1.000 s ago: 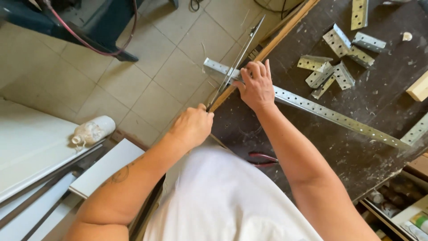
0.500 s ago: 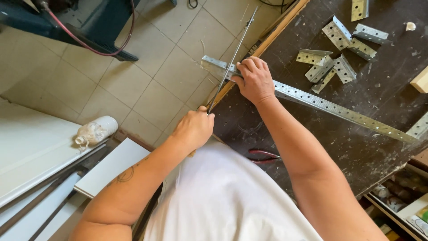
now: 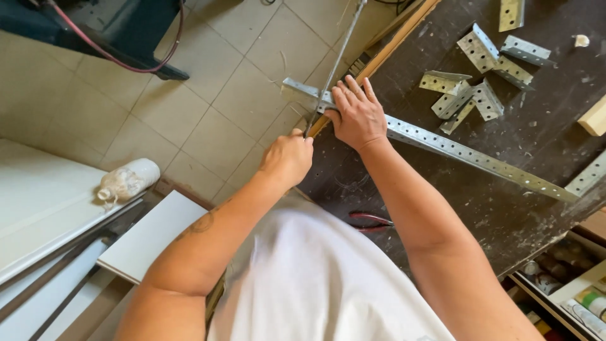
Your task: Sawing a thin metal strip using a manual hacksaw on a workbench and using pliers to snap it.
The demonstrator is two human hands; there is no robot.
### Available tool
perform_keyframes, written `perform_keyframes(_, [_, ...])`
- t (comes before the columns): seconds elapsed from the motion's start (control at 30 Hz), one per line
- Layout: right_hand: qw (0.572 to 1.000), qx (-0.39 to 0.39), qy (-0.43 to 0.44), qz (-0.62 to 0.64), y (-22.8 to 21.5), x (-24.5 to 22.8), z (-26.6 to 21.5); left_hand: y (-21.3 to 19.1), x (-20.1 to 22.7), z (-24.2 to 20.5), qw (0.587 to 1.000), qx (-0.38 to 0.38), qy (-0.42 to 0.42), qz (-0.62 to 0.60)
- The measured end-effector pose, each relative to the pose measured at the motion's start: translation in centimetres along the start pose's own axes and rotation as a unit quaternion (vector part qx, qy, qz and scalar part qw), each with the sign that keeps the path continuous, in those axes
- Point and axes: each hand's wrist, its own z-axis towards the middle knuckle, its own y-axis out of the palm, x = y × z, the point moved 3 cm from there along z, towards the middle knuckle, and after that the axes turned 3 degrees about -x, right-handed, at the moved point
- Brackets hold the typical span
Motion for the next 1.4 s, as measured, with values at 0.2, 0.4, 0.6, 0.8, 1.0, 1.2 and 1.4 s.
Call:
perform_keyframes(0.2, [1.0, 0.002, 0.017, -0.01, 0.2, -0.5, 0.4, -1.5, -0.3, -4.4, 0.998, -0.059, -0.032, 0.022])
perform_keyframes(0.4, [1.0, -0.009, 0.006, -0.019, -1.4, -1.5, 0.9, -0.5, 0.6, 2.4, 1.0, -0.018, -0.016, -0.015])
perform_keyframes(0.6, [1.0, -0.009, 0.009, -0.018, 0.0, -0.5, 0.0, -2.8, -0.4, -8.5, 0.995, -0.085, -0.047, -0.005])
perform_keyframes(0.8, [1.0, -0.003, 0.016, -0.027, -0.6, 0.0, 1.4, 0.0, 1.2, 4.8, 1.0, -0.001, -0.006, -0.011])
perform_keyframes(1.0, [1.0, -0.009, 0.022, 0.01, -0.4, -1.8, 0.6, -2.5, 0.4, -5.8, 0.997, -0.06, -0.002, -0.041])
perform_keyframes(1.2, [1.0, -0.006, 0.025, -0.004, 0.1, -1.4, 0.8, -1.2, -0.6, -3.2, 0.996, -0.078, -0.04, -0.004])
perform_keyframes(1.4, [1.0, 0.006, 0.014, -0.01, -0.8, -1.4, 1.2, -2.3, 0.0, -2.5, 1.0, -0.02, -0.007, 0.002])
